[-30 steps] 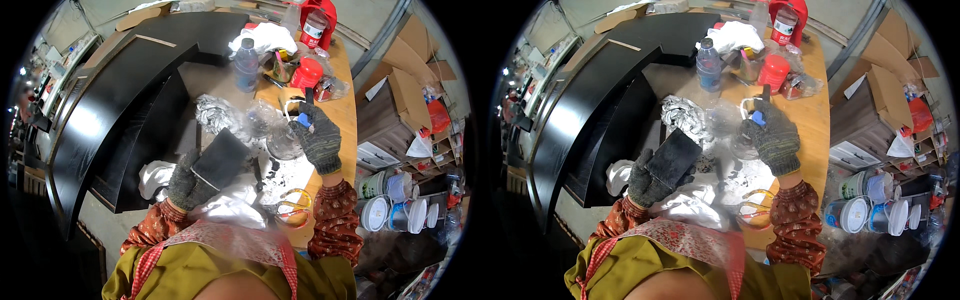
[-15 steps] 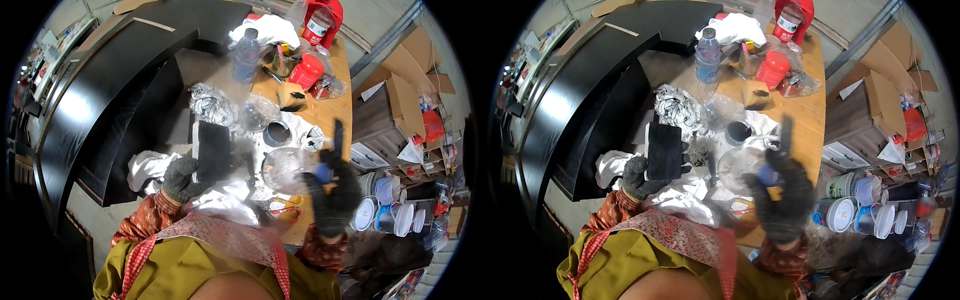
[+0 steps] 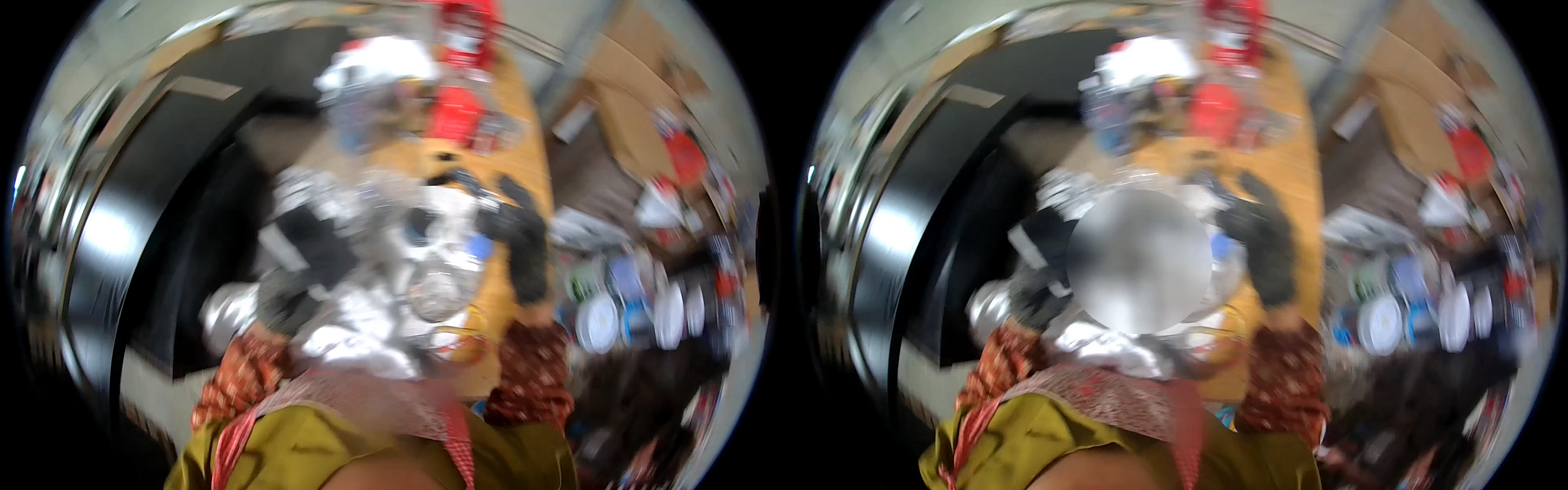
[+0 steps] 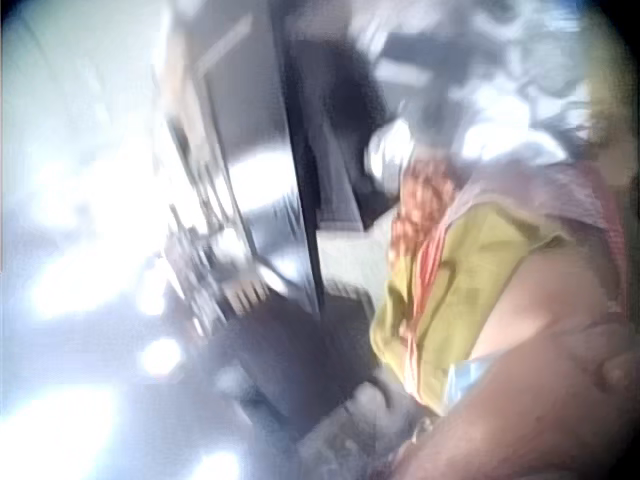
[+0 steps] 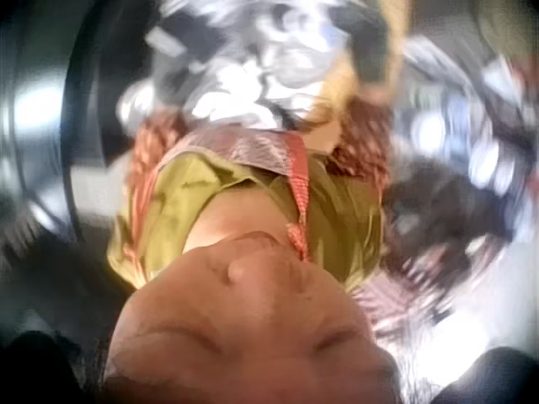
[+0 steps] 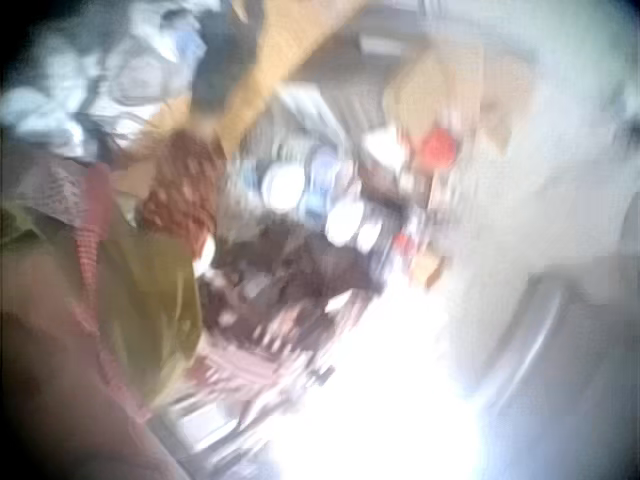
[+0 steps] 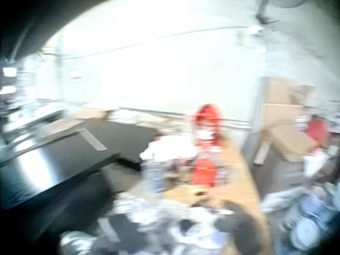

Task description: The person wipes a dark wooden cabinet with a cloth, then uses a brush to apply black paint to its surface. They dip the brush into a container to reload paint and continue applying it to the cabinet's top and sides.

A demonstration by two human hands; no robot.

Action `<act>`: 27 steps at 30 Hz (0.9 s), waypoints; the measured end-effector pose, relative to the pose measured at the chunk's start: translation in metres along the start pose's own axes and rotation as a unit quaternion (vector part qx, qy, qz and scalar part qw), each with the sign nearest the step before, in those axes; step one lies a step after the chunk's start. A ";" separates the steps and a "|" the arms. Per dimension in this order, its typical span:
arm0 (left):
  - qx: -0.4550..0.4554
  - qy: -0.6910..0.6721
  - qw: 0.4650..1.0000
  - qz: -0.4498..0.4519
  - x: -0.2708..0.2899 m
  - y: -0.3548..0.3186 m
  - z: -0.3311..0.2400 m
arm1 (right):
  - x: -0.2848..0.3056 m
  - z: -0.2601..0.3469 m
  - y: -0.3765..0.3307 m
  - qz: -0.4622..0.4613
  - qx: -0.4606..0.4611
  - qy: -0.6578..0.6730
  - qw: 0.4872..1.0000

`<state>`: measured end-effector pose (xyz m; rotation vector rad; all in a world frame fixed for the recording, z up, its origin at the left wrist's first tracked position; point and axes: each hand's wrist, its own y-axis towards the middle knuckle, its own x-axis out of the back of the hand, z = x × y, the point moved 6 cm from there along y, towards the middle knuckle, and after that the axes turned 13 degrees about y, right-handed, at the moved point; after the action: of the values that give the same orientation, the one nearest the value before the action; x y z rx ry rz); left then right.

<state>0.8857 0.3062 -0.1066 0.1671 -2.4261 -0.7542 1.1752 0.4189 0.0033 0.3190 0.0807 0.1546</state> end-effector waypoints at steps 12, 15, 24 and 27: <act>0.187 -0.696 0.690 0.062 -0.027 0.044 0.029 | -0.021 -0.086 -0.003 0.043 0.077 -0.021 0.996; 0.172 -0.295 0.939 0.037 -0.027 0.027 0.050 | -0.019 -0.083 -0.019 0.029 0.066 0.066 0.995; 0.029 0.237 0.954 0.181 -0.058 0.035 -0.031 | 0.004 -0.123 -0.044 -0.069 0.003 0.328 0.942; 0.146 -0.231 0.947 0.170 -0.053 0.017 0.018 | 0.006 -0.126 -0.055 -0.152 0.020 0.376 0.914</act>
<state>0.9201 0.3435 -0.1354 -0.3476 -2.8932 -0.2936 1.1752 0.4069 -0.1333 0.2682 0.8956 -0.0420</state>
